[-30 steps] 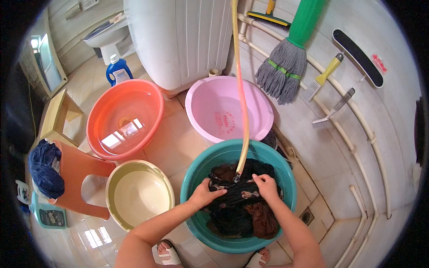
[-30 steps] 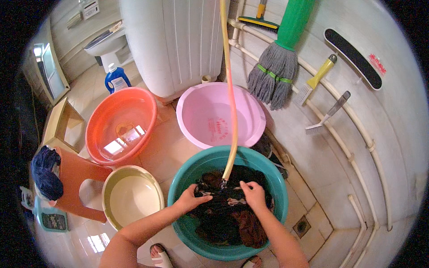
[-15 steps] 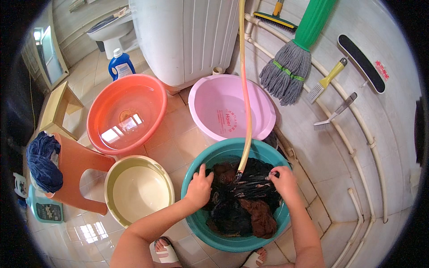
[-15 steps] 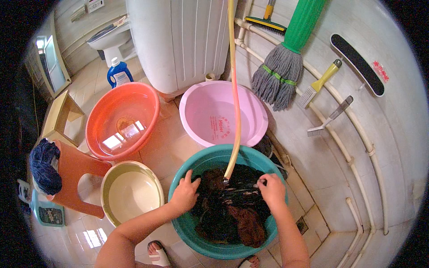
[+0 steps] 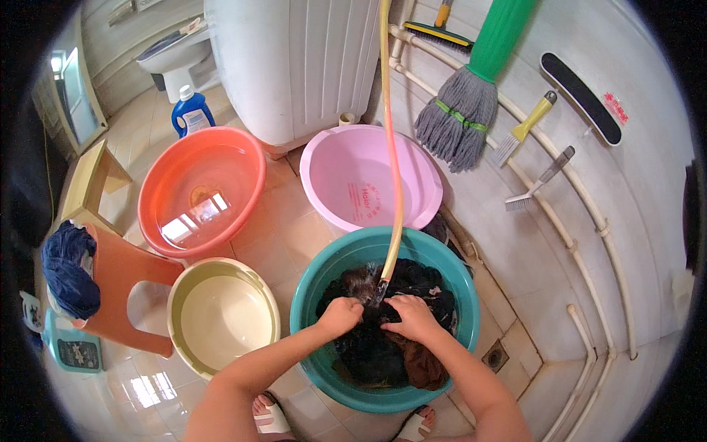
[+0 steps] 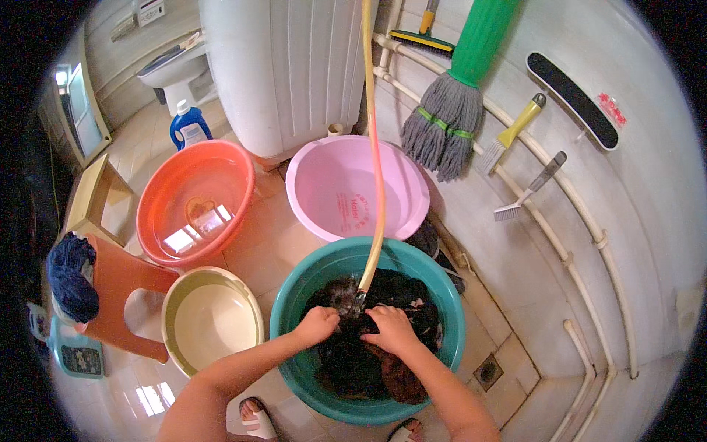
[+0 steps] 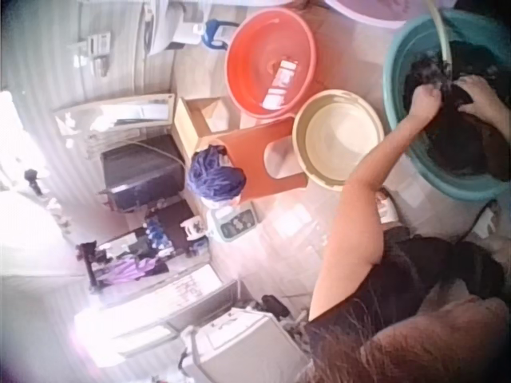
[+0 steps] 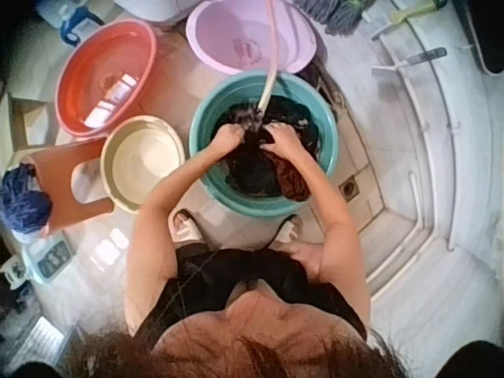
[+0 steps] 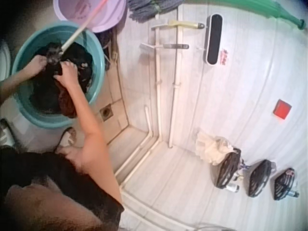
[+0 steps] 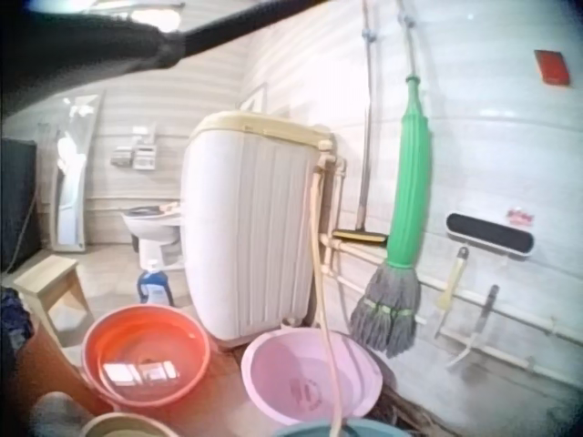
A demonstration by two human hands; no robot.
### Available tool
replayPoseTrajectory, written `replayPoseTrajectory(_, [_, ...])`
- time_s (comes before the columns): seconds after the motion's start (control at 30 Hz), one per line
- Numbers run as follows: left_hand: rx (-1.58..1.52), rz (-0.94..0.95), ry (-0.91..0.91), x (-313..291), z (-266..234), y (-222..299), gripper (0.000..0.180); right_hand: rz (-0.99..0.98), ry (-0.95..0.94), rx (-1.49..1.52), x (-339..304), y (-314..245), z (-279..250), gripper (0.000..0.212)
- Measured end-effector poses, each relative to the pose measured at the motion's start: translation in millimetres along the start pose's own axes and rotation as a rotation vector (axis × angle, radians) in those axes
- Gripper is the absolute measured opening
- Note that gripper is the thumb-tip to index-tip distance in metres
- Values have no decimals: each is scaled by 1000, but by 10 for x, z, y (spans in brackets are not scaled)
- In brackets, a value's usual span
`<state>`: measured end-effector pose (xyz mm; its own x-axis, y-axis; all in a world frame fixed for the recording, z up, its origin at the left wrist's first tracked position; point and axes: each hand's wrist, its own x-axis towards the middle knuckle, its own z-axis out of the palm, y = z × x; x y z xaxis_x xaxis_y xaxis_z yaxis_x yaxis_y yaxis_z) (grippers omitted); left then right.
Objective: The person hand washes dark-colored clothes in a teal basin using a hose to rinse them. They wring out the clothes, transfer them to another basin, and refill the teal basin with water before continuing to wash additional garments.
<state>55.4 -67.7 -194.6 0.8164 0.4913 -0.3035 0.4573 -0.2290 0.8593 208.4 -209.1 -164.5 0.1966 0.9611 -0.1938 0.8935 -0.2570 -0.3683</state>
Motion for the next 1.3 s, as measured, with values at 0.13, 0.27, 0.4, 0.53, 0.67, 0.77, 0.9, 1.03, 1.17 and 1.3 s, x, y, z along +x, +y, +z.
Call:
replayPoseTrajectory(0.13, [-669, -104, 1, -206, -315, 442, 22, -11, 48, 119, 22, -24, -55, 69])
replayPoseTrajectory(0.27, [-765, 6, -123, -348, -520, 723, 23, -63, 61, 167, 89, -135, -119, 67])
replayPoseTrajectory(0.4, [-983, 101, -236, -489, -720, 978, 22, -46, -83, 261, 120, -244, -450, 57])
replayPoseTrajectory(0.53, [-986, 283, -252, -558, -1000, 1158, 19, 58, -27, 846, -47, -284, -697, 46])
replayPoseTrajectory(0.67, [-1090, 299, -141, -515, -1111, 1170, 22, -19, 119, 1256, -265, -645, -1273, 55])
replayPoseTrajectory(0.77, [-1062, 245, -165, -492, -1088, 1097, 22, -74, -7, 1285, -308, -741, -1413, 54])
replayPoseTrajectory(0.9, [-587, -5, -114, -398, -935, 852, 19, 46, -372, 567, -119, -611, -1236, 46])
replayPoseTrajectory(1.03, [-21, 60, -27, -161, -450, 80, 44, 165, -57, 277, -94, -53, -479, 56])
replayPoseTrajectory(1.17, [327, 75, 89, -190, -168, -20, 63, 174, 115, 95, -4, 31, -282, 60])
replayPoseTrajectory(1.3, [600, -139, -179, -98, 84, 31, 93, 197, -108, -75, 72, -154, 51, 71])
